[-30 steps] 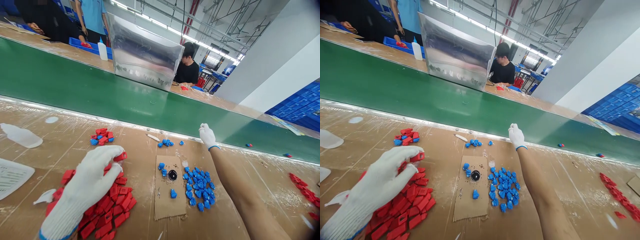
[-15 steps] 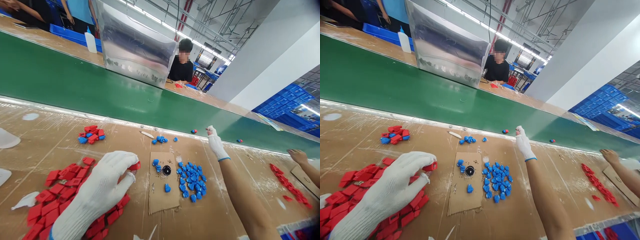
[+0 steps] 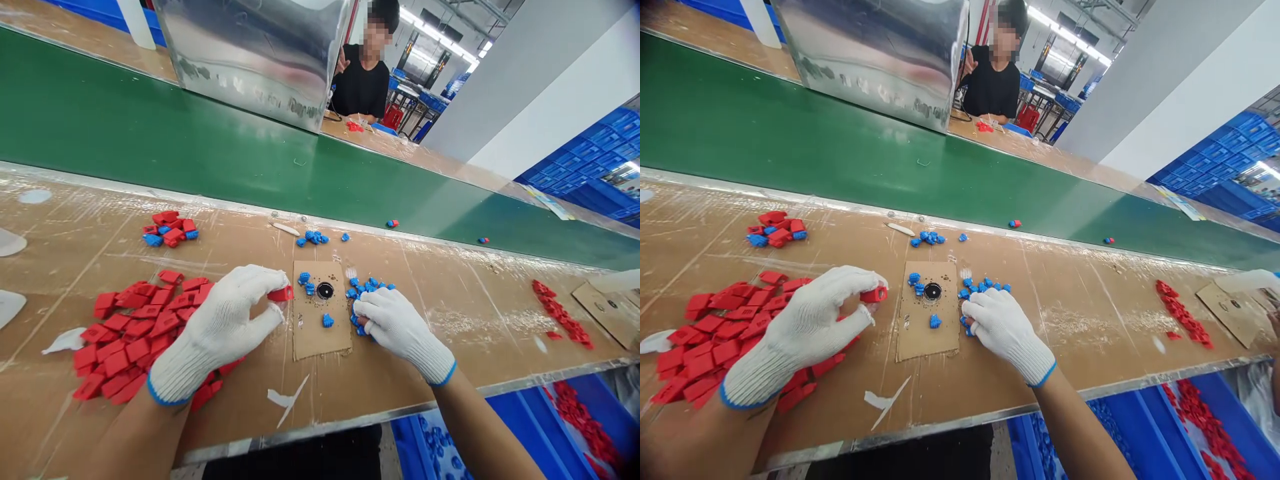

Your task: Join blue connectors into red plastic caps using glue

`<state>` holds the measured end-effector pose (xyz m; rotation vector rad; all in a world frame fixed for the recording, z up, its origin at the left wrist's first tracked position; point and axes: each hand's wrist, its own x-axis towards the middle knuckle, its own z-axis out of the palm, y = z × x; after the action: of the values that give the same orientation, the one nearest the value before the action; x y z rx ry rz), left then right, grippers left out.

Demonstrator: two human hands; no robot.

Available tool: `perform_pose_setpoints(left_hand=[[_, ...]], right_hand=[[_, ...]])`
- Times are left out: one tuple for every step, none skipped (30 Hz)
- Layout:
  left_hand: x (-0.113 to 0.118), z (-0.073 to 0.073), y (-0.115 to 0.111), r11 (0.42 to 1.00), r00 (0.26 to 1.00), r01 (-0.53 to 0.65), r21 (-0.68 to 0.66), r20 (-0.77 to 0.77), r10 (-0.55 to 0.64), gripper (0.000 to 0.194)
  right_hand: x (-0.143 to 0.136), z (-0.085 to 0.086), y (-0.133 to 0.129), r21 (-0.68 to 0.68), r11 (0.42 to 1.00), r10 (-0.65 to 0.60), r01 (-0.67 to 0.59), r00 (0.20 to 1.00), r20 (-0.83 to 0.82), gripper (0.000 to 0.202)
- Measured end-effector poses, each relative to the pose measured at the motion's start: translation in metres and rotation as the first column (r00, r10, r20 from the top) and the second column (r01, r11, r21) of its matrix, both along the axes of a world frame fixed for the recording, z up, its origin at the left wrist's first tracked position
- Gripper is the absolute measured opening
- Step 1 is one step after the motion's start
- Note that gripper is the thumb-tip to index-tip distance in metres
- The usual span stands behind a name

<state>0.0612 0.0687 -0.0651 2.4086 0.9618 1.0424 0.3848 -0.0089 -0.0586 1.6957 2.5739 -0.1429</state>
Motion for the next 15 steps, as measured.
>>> perform_pose_setpoints(left_hand=[[0.000, -0.001, 0.001, 1.000, 1.000, -0.006, -0.013, -0.008, 0.005, 0.022], [0.000, -0.001, 0.001, 1.000, 1.000, -0.015, -0.027, -0.016, 0.014, 0.022], [0.000, -0.002, 0.002, 0.999, 0.999, -0.023, -0.040, -0.023, 0.022, 0.023], [-0.001, -0.002, 0.002, 0.998, 0.999, -0.028, -0.049, -0.030, 0.026, 0.023], [-0.001, -0.003, 0.002, 0.998, 0.999, -0.031, -0.055, -0.036, 0.029, 0.023], [-0.001, -0.003, 0.002, 0.998, 0.999, -0.031, -0.055, -0.042, 0.029, 0.024], [-0.001, -0.003, 0.002, 0.998, 0.998, -0.030, -0.053, -0.048, 0.028, 0.025], [-0.001, -0.003, 0.002, 0.998, 0.998, -0.030, -0.046, -0.053, 0.027, 0.026], [0.000, -0.003, 0.002, 0.999, 0.998, -0.027, -0.039, -0.060, 0.024, 0.026], [0.000, -0.003, 0.003, 0.999, 0.998, -0.023, -0.031, -0.065, 0.021, 0.027], [0.000, -0.003, 0.003, 1.000, 0.998, -0.018, -0.020, -0.067, 0.017, 0.027], [0.000, -0.003, 0.003, 1.000, 0.998, -0.011, -0.010, -0.069, 0.010, 0.027], [0.000, -0.003, 0.004, 1.000, 0.998, -0.007, 0.002, -0.069, 0.007, 0.027], [-0.001, -0.004, 0.005, 1.000, 0.998, -0.005, 0.012, -0.069, 0.006, 0.027], [-0.001, -0.004, 0.005, 1.000, 0.998, -0.007, 0.022, -0.068, 0.008, 0.027]], right_hand=[[-0.002, -0.001, -0.001, -0.012, 1.000, 0.000, 0.001, 1.000, 0.030, 0.017], [-0.005, -0.002, -0.002, -0.018, 1.000, -0.006, 0.007, 0.998, 0.057, 0.015], [-0.007, -0.003, -0.004, -0.020, 1.000, -0.016, 0.018, 0.996, 0.084, 0.012], [-0.010, -0.004, -0.006, -0.016, 0.999, -0.033, 0.035, 0.994, 0.109, 0.010], [-0.012, -0.005, -0.009, -0.006, 0.998, -0.055, 0.056, 0.990, 0.128, 0.007], [-0.013, -0.007, -0.012, 0.007, 0.997, -0.077, 0.077, 0.987, 0.139, 0.006], [-0.015, -0.009, -0.014, 0.021, 0.995, -0.097, 0.095, 0.985, 0.143, 0.005], [-0.015, -0.012, -0.016, 0.035, 0.994, -0.112, 0.108, 0.983, 0.142, 0.006], [-0.015, -0.014, -0.018, 0.047, 0.992, -0.120, 0.115, 0.983, 0.138, 0.007], [-0.014, -0.017, -0.019, 0.060, 0.991, -0.128, 0.121, 0.983, 0.133, 0.009], [-0.012, -0.019, -0.020, 0.074, 0.989, -0.135, 0.127, 0.983, 0.127, 0.013], [-0.010, -0.021, -0.021, 0.089, 0.987, -0.145, 0.135, 0.982, 0.119, 0.016], [-0.006, -0.023, -0.023, 0.102, 0.984, -0.157, 0.147, 0.982, 0.102, 0.020], [-0.003, -0.024, -0.024, 0.113, 0.980, -0.170, 0.161, 0.983, 0.071, 0.023], [0.002, -0.025, -0.026, 0.126, 0.976, -0.182, 0.178, 0.983, 0.022, 0.025]])
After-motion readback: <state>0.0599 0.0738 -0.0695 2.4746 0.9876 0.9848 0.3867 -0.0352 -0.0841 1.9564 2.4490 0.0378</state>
